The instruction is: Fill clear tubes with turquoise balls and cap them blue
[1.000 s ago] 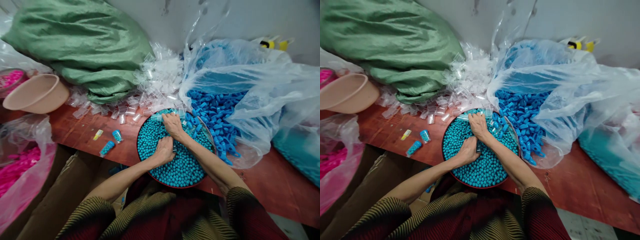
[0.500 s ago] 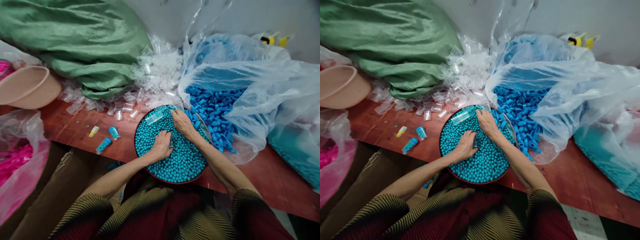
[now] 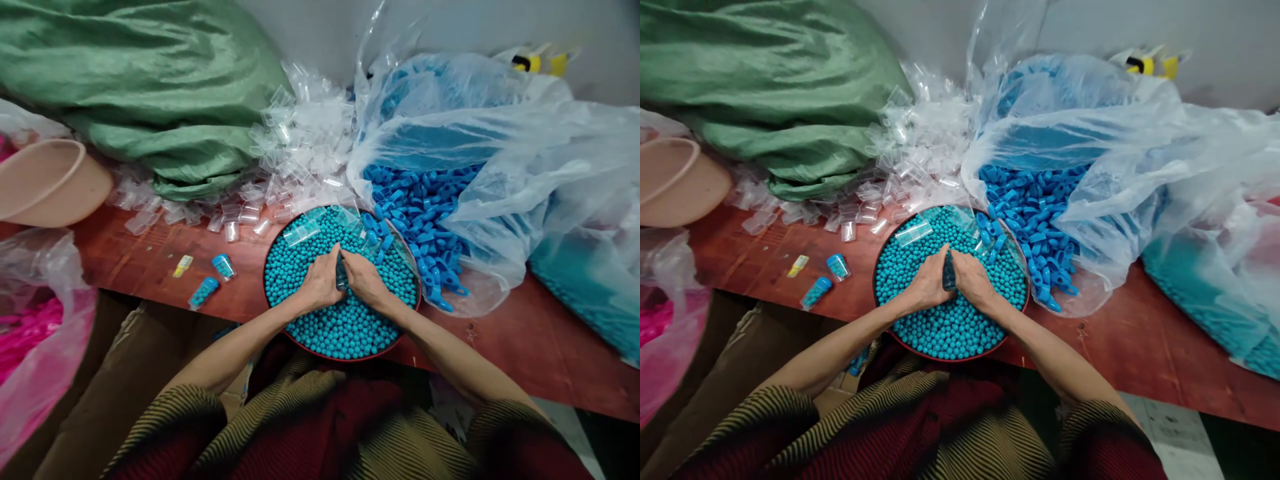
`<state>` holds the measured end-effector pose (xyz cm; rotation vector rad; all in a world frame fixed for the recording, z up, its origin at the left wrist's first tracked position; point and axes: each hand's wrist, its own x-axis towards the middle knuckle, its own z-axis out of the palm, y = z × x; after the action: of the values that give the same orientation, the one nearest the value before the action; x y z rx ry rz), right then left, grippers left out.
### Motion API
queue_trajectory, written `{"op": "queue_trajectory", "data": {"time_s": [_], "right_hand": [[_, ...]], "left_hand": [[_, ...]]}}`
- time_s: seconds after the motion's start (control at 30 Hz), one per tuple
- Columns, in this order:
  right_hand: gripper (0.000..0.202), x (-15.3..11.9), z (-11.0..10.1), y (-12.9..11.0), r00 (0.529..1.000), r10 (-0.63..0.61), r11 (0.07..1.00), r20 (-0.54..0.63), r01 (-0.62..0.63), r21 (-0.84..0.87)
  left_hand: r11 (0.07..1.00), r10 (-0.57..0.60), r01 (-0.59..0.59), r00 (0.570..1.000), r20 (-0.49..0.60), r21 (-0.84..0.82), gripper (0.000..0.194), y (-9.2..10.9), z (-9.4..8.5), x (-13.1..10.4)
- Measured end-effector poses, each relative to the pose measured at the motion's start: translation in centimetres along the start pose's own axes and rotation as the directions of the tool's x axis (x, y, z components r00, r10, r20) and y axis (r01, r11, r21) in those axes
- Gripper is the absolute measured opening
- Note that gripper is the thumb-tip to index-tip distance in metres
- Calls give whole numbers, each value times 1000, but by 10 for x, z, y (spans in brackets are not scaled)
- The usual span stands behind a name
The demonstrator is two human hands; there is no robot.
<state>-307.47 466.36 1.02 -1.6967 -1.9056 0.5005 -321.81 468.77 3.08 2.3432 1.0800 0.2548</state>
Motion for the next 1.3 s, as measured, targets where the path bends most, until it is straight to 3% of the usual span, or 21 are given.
{"op": "queue_trajectory", "data": {"time_s": [0.13,0.23,0.3,0.37,0.43,0.5,0.57,0.77,0.9,1.0,1.1,1.3], "right_hand": [[37,-6,0,-2,995,-40,998,-90,35,-53],[34,-27,-13,-9,976,-137,986,-171,118,-120],[35,-47,-22,-15,955,-290,946,-67,275,-174],[42,-64,-25,-21,892,-430,873,139,450,-189],[54,-74,-22,-24,844,-455,836,284,515,-190],[63,-72,-13,-22,867,-395,858,303,467,-216],[69,-62,-4,-14,913,-323,895,250,380,-233],[61,-19,15,13,994,-104,994,-17,103,-47],[47,8,20,20,972,76,991,-221,-48,128],[45,27,21,20,943,170,967,-285,-104,233],[44,42,22,18,929,262,919,-263,-158,360],[53,62,21,19,898,408,704,-161,-197,683]], "left_hand": [[999,8,-9,1000,30,33,84,5,-3,4],[999,28,-27,999,-46,28,78,6,-13,-3],[998,45,-42,995,-86,39,78,3,-24,-14],[998,9,-3,996,-83,70,77,-2,-34,-29],[990,-74,80,996,-48,118,77,-8,-40,-40],[976,-149,148,989,-4,160,77,-13,-41,-46],[970,-178,170,984,32,171,76,-16,-39,-44],[987,-155,152,987,47,55,81,-23,-30,-22],[987,-163,163,986,28,-10,82,-27,-26,-12],[983,-170,169,985,-10,-68,84,-30,-23,-8],[973,-191,184,981,-39,-136,86,-31,-20,-5],[924,-216,169,971,-104,-344,88,-23,-5,7]]}}
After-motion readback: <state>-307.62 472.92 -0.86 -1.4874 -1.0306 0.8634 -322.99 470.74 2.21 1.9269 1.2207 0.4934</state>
